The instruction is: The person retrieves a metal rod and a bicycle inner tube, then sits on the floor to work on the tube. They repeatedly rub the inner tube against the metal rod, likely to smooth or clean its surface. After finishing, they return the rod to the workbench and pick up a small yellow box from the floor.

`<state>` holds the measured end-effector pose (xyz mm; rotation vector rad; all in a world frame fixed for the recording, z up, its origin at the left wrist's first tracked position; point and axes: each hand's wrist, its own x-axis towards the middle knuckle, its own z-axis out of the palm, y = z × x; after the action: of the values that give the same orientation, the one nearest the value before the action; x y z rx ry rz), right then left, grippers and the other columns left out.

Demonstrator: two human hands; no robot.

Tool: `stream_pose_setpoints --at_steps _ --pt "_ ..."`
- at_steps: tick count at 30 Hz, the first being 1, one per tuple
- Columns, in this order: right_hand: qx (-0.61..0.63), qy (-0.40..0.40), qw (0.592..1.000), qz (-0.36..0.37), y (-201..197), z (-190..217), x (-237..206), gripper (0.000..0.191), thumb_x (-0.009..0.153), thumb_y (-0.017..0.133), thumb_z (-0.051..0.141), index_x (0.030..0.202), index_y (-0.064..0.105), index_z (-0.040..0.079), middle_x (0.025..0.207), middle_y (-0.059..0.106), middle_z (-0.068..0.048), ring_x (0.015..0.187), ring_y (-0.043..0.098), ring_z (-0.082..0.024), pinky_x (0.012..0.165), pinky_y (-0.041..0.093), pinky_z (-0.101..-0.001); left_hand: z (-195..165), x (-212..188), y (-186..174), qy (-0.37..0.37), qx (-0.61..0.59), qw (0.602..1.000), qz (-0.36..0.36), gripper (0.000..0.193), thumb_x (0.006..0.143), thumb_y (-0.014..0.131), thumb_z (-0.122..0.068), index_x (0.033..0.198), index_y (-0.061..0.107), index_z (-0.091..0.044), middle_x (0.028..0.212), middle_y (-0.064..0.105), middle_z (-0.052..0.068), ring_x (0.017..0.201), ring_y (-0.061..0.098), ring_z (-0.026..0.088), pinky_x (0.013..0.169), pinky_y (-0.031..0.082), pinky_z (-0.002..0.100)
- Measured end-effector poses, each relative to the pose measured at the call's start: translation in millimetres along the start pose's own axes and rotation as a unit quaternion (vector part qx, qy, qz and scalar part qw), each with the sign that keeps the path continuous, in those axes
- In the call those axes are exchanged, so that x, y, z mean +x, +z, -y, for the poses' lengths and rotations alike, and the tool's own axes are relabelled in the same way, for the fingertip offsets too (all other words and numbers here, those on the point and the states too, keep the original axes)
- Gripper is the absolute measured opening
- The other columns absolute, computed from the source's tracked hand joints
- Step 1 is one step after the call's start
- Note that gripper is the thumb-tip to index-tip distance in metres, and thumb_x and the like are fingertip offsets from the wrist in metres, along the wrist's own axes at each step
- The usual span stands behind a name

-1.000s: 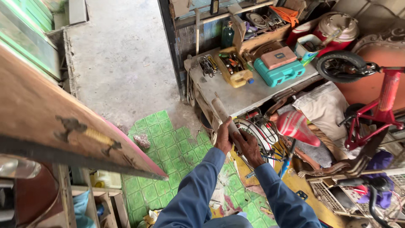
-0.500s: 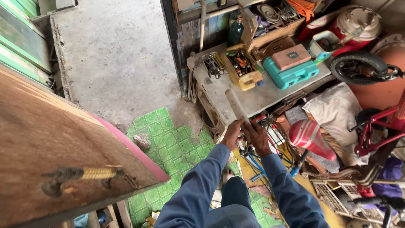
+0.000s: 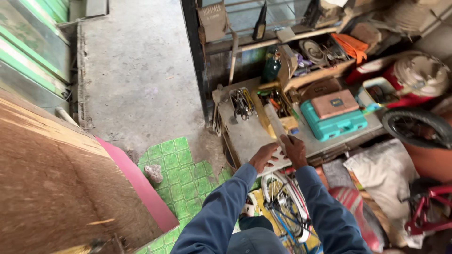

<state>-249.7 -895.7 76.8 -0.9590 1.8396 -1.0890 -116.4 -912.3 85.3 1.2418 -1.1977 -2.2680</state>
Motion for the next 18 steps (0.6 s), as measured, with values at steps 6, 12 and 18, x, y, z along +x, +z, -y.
stream_pose_setpoints --at_steps 6,12,18 --pt "-0.087 0.012 0.996 -0.028 -25.9 7.5 95.0 0.05 0.094 0.068 0.041 0.107 0.074 -0.007 0.073 0.07 -0.014 0.054 0.068 -0.02 0.046 0.054 -0.0361 -33.2 55.5 -10.5 -0.008 -0.003 1.0 -0.007 0.081 0.095 0.045 -0.062 0.157 0.035 -0.011 0.16 0.042 0.011 0.119 0.059 0.031 0.093 0.045 0.049" --pt "-0.221 0.0 0.974 -0.046 -28.5 5.1 171.2 0.058 0.09 0.069 0.048 0.117 0.072 -0.003 0.098 0.074 -0.023 0.083 0.072 -0.036 0.071 0.058 -0.0469 -44.1 91.7 -39.6 0.01 -0.029 0.999 -0.041 0.08 0.095 0.046 -0.061 0.155 0.039 -0.008 0.157 0.046 0.015 0.119 0.06 0.032 0.094 0.046 0.049" --pt "-0.348 -0.015 0.937 -0.027 -14.9 3.1 220.3 0.062 0.089 0.066 0.054 0.125 0.07 0.003 0.129 0.066 -0.027 0.12 0.061 -0.049 0.103 0.047 -0.0556 -38.5 100.3 -71.6 -0.008 -0.037 0.996 -0.08 0.082 0.096 0.044 -0.061 0.157 0.034 -0.008 0.158 0.045 0.015 0.123 0.058 0.031 0.097 0.046 0.047"
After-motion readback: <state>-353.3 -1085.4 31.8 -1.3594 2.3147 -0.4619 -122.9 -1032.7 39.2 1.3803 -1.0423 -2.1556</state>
